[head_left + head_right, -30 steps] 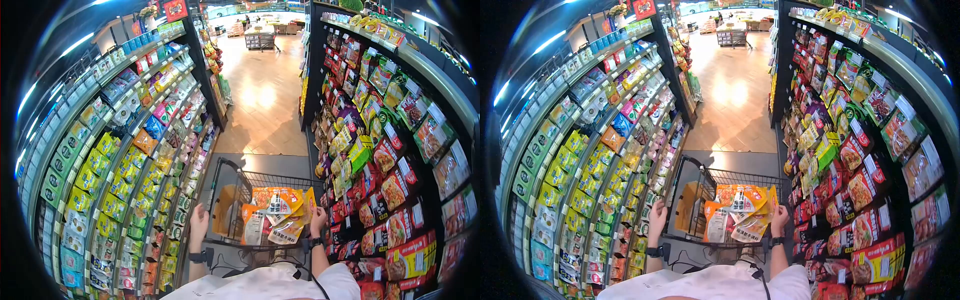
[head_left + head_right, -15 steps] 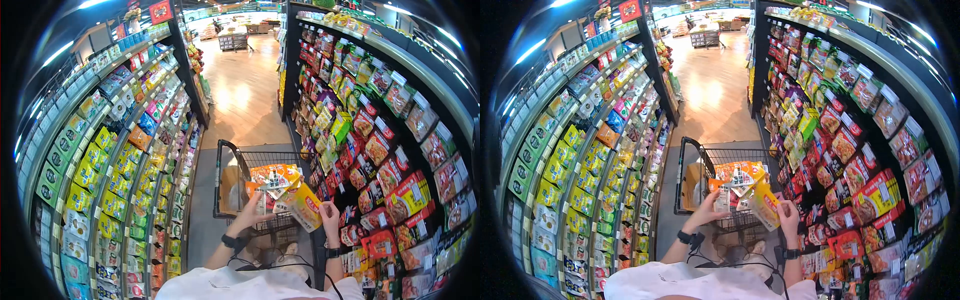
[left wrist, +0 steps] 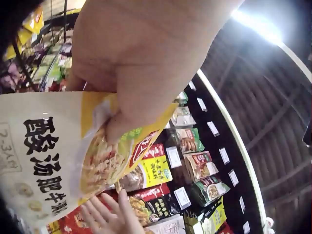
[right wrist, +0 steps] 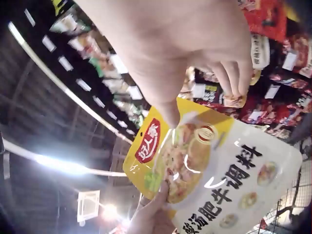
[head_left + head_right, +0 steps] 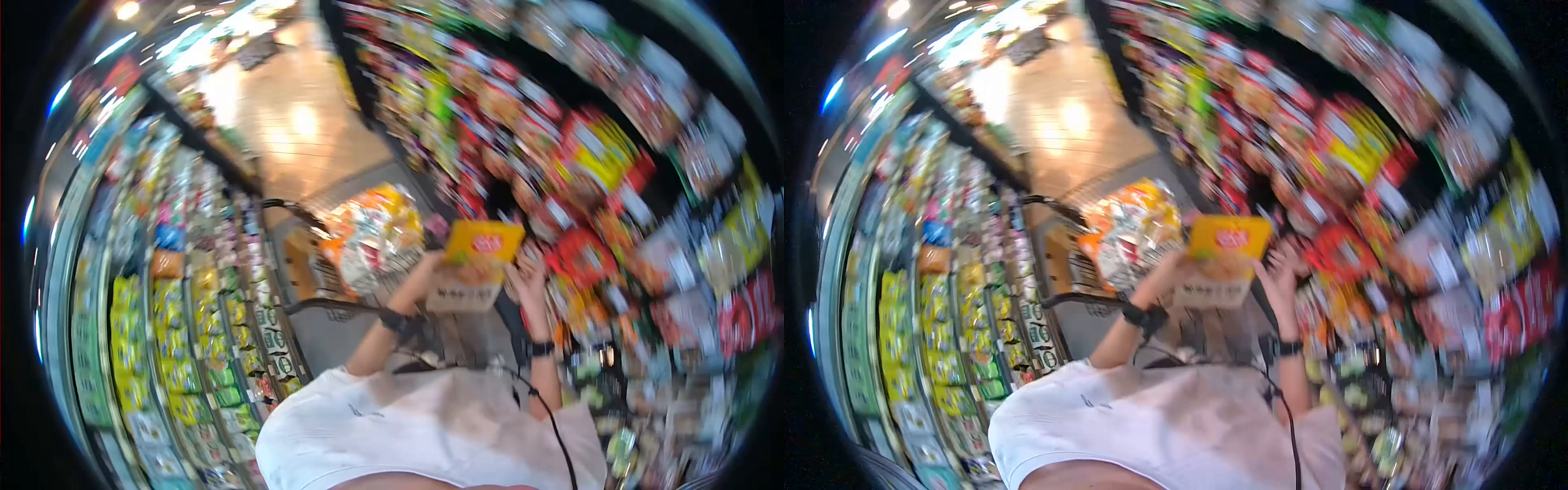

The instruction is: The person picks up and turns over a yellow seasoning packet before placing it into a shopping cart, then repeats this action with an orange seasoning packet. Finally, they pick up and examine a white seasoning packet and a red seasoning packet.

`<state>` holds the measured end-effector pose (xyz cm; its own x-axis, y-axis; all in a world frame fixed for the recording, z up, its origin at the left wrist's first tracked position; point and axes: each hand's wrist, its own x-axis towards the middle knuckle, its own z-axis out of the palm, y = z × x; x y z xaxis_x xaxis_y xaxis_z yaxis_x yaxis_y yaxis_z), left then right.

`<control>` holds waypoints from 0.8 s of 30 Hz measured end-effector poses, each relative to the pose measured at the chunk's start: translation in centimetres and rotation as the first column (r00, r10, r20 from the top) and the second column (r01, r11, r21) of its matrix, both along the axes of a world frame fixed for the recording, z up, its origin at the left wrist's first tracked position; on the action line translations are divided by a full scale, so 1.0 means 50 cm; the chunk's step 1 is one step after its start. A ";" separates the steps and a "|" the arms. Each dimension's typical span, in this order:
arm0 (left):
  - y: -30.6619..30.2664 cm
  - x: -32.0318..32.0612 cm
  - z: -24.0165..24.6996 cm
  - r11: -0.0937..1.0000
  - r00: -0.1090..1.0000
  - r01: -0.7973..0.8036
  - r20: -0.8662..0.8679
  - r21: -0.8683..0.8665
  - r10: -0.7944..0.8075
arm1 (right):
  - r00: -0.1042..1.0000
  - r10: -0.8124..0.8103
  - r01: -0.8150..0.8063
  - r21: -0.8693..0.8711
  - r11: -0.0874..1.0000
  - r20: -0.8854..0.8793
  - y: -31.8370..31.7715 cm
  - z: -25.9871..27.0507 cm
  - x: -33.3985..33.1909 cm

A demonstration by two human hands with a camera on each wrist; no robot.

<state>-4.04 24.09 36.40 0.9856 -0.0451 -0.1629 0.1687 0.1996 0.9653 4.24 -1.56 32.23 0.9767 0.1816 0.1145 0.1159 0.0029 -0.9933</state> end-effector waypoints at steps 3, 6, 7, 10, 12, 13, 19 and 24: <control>-0.098 0.084 -0.011 0.903 0.970 0.189 0.071 0.386 -0.234 | 0.880 0.284 -0.188 0.270 0.944 -0.381 -0.124 -0.022 -0.036; -0.176 0.146 -0.116 0.882 0.911 0.409 -0.149 0.235 -0.383 | 0.882 0.183 -0.011 0.369 0.929 -0.434 -0.196 -0.132 -0.080; -0.205 0.160 -0.157 0.861 0.889 0.452 -0.195 0.234 -0.414 | 0.865 0.161 0.029 0.367 0.930 -0.475 -0.221 -0.177 -0.092; -0.297 0.158 -0.241 0.896 0.856 0.442 -0.320 0.045 -0.406 | 0.809 0.006 0.166 0.238 0.957 -0.588 -0.267 -0.258 -0.139; -0.328 0.153 -0.366 0.884 0.837 0.467 -0.321 -0.002 -0.443 | 0.744 -0.094 0.230 0.122 0.966 -0.662 -0.303 -0.371 -0.169; -0.348 0.150 -0.431 0.883 0.834 0.470 -0.316 -0.022 -0.452 | 0.726 -0.103 0.263 0.135 0.955 -0.680 -0.319 -0.391 -0.177; -0.444 0.135 -0.754 0.893 0.866 0.429 -0.341 0.133 -0.365 | 0.659 -0.181 0.363 0.097 0.927 -0.730 -0.380 -0.519 -0.190; -0.537 0.179 -0.768 0.881 0.938 0.345 -0.149 0.323 -0.312 | 0.694 -0.350 0.438 -0.018 0.899 -0.629 -0.439 -0.612 -0.142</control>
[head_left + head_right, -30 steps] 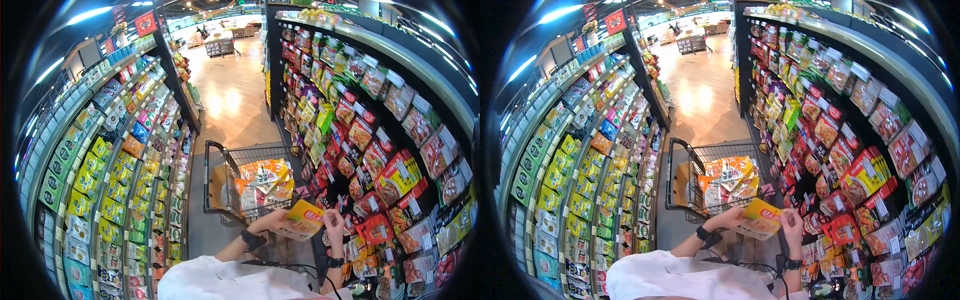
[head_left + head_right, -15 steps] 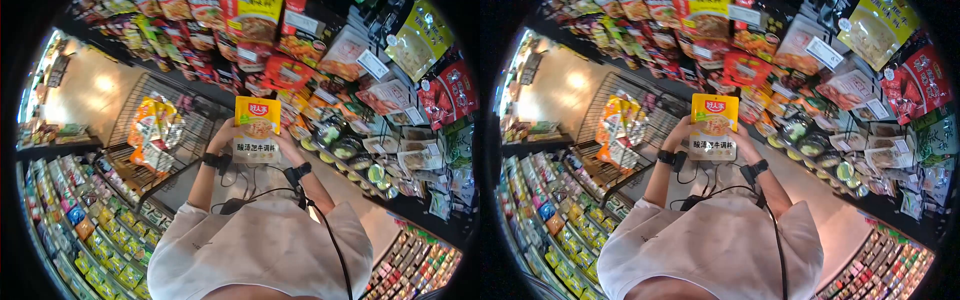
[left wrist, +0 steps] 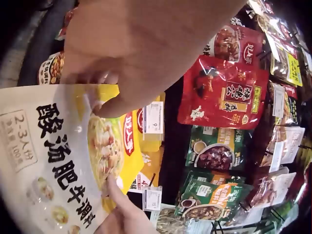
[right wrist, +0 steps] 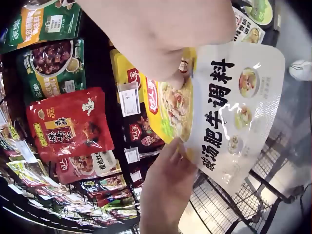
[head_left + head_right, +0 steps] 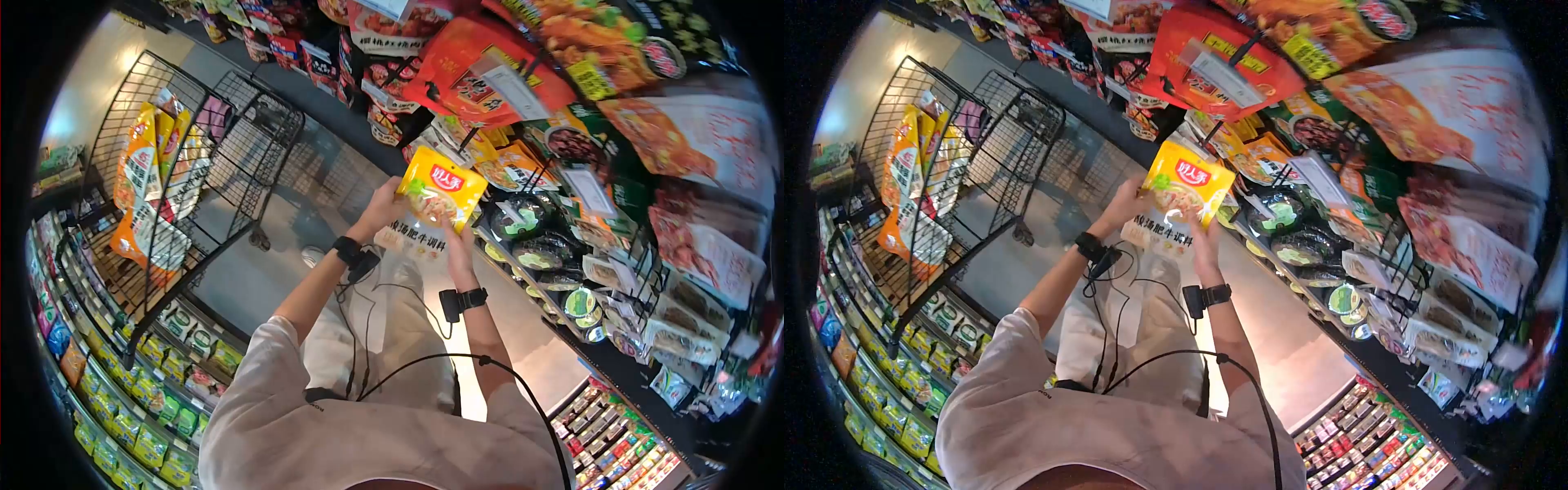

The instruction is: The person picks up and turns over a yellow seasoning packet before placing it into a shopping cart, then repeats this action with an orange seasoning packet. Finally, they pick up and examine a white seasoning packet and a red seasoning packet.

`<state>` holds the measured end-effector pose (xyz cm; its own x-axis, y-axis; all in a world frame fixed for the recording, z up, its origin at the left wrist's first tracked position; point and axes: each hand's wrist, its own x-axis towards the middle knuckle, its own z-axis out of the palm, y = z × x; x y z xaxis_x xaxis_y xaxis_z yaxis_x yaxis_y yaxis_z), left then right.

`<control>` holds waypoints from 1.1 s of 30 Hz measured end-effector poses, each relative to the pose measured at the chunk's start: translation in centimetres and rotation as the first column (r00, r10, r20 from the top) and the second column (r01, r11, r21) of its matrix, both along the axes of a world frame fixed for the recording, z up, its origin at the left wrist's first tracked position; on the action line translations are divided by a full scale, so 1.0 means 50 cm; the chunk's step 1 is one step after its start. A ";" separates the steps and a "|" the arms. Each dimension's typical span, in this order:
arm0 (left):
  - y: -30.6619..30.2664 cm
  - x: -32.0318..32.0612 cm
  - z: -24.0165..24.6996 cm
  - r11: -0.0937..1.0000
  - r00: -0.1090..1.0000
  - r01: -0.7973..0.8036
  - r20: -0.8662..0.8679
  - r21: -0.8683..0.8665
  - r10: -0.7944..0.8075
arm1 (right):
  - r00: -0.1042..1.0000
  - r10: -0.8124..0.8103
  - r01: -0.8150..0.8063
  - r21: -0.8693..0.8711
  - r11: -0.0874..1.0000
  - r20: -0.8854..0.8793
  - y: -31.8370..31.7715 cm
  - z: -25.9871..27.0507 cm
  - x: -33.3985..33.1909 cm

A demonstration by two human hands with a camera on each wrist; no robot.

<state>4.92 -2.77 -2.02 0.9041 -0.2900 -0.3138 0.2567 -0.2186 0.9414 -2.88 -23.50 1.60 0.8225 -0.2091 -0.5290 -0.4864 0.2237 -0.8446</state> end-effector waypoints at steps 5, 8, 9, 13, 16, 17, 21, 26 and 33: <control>-0.050 0.027 -0.035 0.989 0.987 -0.146 0.065 -0.029 0.147 | 0.989 -0.002 0.040 -0.261 0.964 0.147 -0.013 -0.043 0.056; -0.057 0.046 -0.022 0.986 0.985 -0.165 0.049 -0.016 0.166 | 0.983 0.014 0.044 -0.310 0.950 0.182 -0.019 -0.075 0.084; -0.057 0.048 -0.011 0.986 0.984 -0.169 0.054 -0.017 0.169 | 0.982 0.007 0.049 -0.296 0.954 0.187 -0.018 -0.078 0.089; -0.063 0.056 -0.017 0.981 0.978 -0.194 0.075 -0.018 0.194 | 0.985 -0.001 0.052 -0.291 0.955 0.173 -0.015 -0.092 0.103; -0.063 0.064 -0.034 0.980 0.975 -0.193 0.104 -0.051 0.198 | 0.984 -0.023 0.067 -0.250 0.966 0.176 -0.010 -0.093 0.111; -0.061 0.065 -0.033 0.980 0.977 -0.193 0.089 -0.036 0.196 | 0.984 -0.018 0.063 -0.257 0.964 0.175 -0.010 -0.095 0.112; -0.052 0.077 -0.009 0.979 0.977 -0.202 0.060 -0.007 0.202 | 0.983 -0.006 0.056 -0.270 0.961 0.182 -0.006 -0.093 0.120; -0.056 0.065 -0.046 0.962 0.949 -0.263 0.202 0.073 0.244 | 0.980 -0.058 0.103 -0.232 0.967 0.192 0.001 -0.100 0.141; 0.021 0.007 0.058 0.971 0.968 -0.234 0.098 0.035 0.230 | 0.975 0.019 0.055 -0.324 0.944 0.221 -0.095 -0.238 0.225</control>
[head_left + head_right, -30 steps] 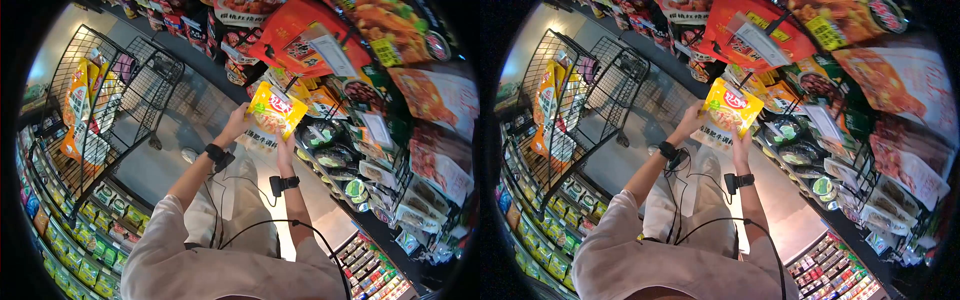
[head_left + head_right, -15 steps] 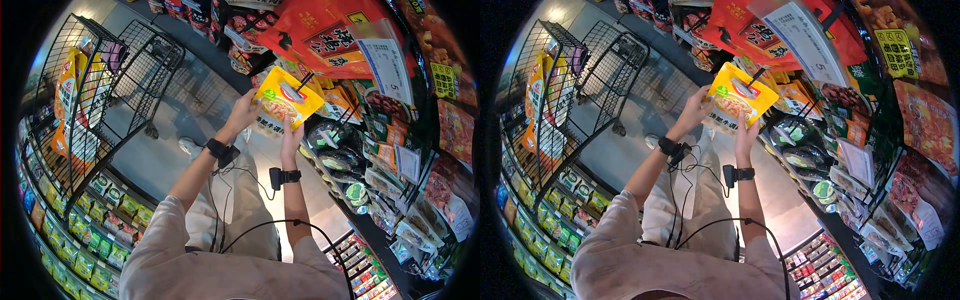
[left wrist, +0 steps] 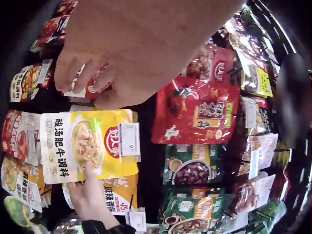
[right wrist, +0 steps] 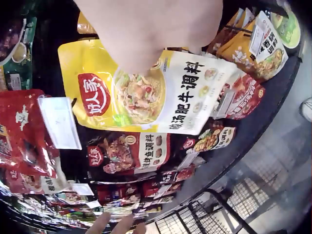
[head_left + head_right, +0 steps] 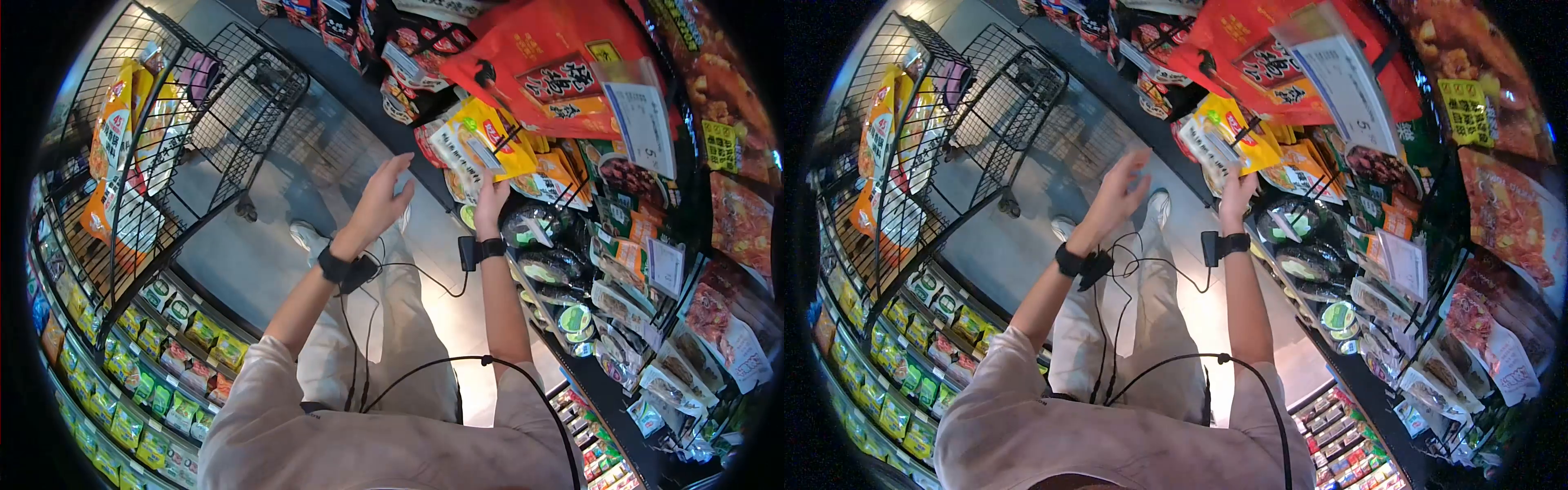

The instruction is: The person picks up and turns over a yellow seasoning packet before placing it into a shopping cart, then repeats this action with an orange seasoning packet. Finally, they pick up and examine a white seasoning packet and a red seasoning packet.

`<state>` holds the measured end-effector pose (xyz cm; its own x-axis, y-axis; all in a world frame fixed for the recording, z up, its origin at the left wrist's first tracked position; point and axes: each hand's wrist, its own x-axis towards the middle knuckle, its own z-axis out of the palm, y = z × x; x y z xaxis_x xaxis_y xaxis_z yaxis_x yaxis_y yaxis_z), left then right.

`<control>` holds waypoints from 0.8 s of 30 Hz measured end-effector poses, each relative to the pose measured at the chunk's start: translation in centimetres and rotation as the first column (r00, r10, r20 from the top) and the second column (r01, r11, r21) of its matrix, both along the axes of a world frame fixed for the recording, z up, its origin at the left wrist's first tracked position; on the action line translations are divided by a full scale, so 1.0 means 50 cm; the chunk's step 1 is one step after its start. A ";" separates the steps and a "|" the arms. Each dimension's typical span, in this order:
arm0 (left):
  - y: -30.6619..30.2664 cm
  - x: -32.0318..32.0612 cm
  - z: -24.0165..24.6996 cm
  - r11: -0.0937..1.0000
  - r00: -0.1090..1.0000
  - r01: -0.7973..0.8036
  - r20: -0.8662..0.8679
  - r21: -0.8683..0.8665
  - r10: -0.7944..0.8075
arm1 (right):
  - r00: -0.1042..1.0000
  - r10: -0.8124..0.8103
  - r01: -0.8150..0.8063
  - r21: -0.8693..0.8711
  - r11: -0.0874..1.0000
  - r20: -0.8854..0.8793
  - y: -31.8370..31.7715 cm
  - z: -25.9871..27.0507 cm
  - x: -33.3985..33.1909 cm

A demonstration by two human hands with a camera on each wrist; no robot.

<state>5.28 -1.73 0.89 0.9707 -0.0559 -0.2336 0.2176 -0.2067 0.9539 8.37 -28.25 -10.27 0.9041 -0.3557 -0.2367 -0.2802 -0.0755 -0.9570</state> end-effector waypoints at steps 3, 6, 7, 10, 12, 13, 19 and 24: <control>0.056 -0.014 0.107 1.000 0.999 -0.007 0.049 -0.009 0.007 | 1.000 -0.027 0.027 0.019 0.999 -0.008 -0.036 -0.040 0.027; 0.118 -0.042 0.227 0.999 0.990 -0.049 0.133 0.001 0.049 | 0.999 -0.027 0.025 0.059 0.998 0.024 -0.022 -0.008 0.052; 0.140 -0.048 0.275 0.998 0.982 -0.064 0.177 0.004 0.062 | 0.998 -0.045 0.045 0.009 0.999 0.053 -0.014 0.006 0.052; 0.193 -0.080 0.452 0.994 0.963 -0.099 0.258 0.043 0.084 | 0.991 -0.085 0.092 -0.060 0.994 0.107 -0.036 -0.044 0.032; 0.220 -0.105 0.592 0.987 0.934 -0.155 0.333 0.052 0.129 | 0.995 0.087 -0.056 -0.438 0.897 0.051 -0.079 -0.125 0.023; 0.235 -0.125 0.659 0.980 0.906 -0.188 0.396 0.067 0.147 | 0.992 0.041 -0.087 -0.426 0.900 -0.117 -0.084 -0.156 0.003; 0.296 -0.294 0.998 0.890 0.632 -0.439 0.746 0.124 0.208 | 0.801 0.452 -0.404 0.202 0.892 -0.392 0.084 0.128 -0.040; 0.288 -0.464 1.175 0.954 0.444 -0.268 0.862 -0.134 0.246 | 0.683 0.602 -0.416 0.457 0.786 -0.414 0.176 0.246 -0.059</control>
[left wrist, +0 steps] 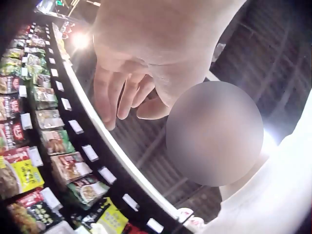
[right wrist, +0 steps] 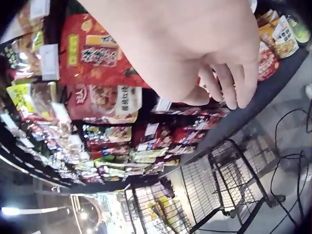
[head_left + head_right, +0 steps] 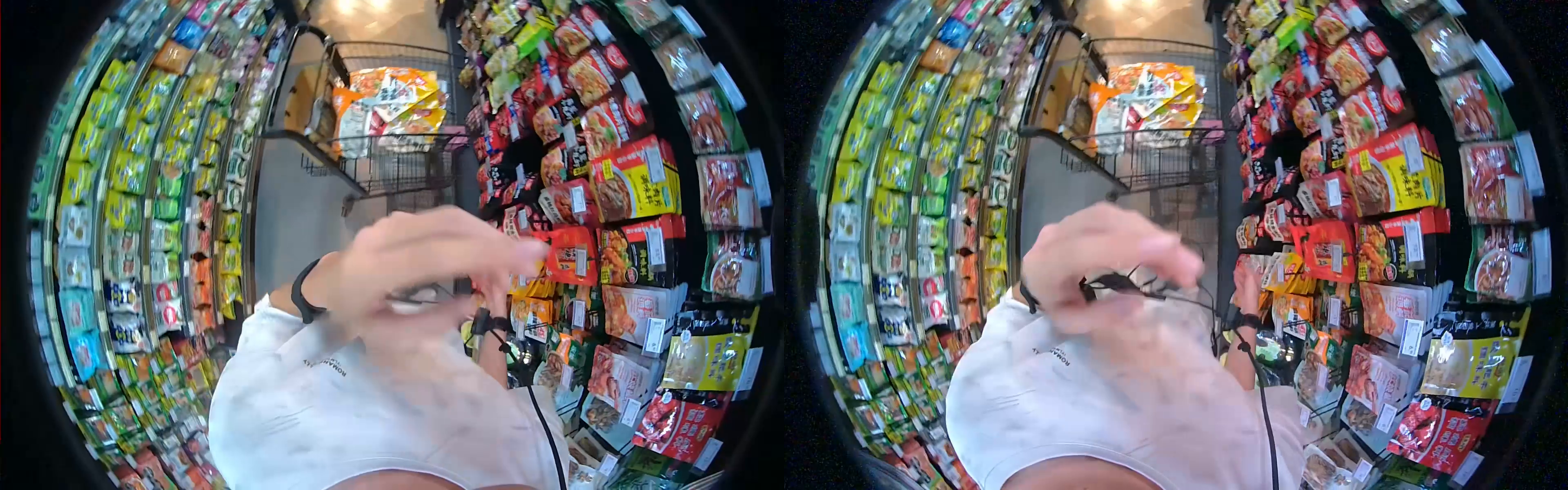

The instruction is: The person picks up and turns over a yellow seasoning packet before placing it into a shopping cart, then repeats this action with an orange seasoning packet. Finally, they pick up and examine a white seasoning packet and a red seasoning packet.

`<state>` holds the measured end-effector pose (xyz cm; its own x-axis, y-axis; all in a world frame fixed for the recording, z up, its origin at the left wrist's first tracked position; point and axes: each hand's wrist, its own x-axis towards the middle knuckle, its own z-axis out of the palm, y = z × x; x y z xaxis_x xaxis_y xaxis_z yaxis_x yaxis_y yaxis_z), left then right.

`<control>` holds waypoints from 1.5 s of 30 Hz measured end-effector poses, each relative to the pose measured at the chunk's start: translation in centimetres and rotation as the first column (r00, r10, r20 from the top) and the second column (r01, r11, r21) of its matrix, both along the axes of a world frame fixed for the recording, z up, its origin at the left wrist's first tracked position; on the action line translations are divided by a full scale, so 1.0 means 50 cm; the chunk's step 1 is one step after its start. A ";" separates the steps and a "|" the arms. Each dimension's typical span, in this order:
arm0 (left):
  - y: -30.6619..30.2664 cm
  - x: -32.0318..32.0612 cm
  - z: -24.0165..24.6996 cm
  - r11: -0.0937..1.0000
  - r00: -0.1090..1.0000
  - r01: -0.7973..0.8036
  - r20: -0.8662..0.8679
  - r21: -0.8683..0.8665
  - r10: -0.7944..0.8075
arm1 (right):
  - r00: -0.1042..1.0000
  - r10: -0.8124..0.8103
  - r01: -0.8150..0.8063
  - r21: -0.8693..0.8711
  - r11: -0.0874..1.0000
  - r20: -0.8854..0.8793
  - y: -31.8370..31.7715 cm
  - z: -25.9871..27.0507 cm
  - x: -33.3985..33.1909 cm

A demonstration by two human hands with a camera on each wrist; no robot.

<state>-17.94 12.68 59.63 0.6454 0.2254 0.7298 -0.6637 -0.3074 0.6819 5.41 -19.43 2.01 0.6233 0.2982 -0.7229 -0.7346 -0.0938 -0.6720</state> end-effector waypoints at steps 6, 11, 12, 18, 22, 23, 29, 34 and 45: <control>0.077 -0.142 0.093 0.960 0.952 0.278 0.145 -0.040 -0.269 | 0.942 0.133 -0.136 -0.010 0.991 0.308 0.235 0.334 -0.046; 0.160 -0.196 0.070 0.969 0.955 0.247 0.172 -0.010 -0.241 | 0.888 0.249 -0.279 0.024 0.960 0.387 0.406 0.353 -0.057; 0.180 -0.209 0.068 0.970 0.956 0.244 0.170 -0.005 -0.240 | 0.881 0.250 -0.295 0.053 0.954 0.402 0.451 0.376 -0.075; 0.287 -0.255 0.055 0.970 0.959 0.242 0.146 0.020 -0.242 | 0.834 0.306 -0.388 0.094 0.917 0.460 0.647 0.519 -0.183; 0.369 -0.259 0.032 0.988 0.987 0.152 0.052 0.031 -0.153 | 0.729 0.409 -0.509 0.034 0.860 0.548 0.712 0.545 -0.192; 0.397 -0.262 0.021 0.994 0.994 0.110 -0.003 0.011 -0.110 | 0.727 0.392 -0.504 0.051 0.862 0.563 0.726 0.553 -0.192; 0.552 -0.268 -0.075 0.854 0.769 -0.499 -0.529 -0.143 0.360 | 0.715 0.409 -0.524 0.046 0.851 0.567 0.832 0.615 -0.128; 0.632 -0.298 -0.149 0.545 0.513 -0.823 -0.617 -0.158 0.596 | 0.737 0.391 -0.563 0.182 0.806 0.551 1.021 0.596 -0.044; 0.590 -0.230 -0.121 0.158 0.168 -0.985 -0.640 -0.073 0.750 | 0.211 0.807 -0.933 -0.133 0.335 0.552 1.457 0.274 -0.005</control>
<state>-29.45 42.21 53.60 -0.0795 0.9885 0.1285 0.2231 -0.1080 0.9688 5.16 53.43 15.72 0.0646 0.9547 -0.2904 0.1295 -0.2966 -0.9462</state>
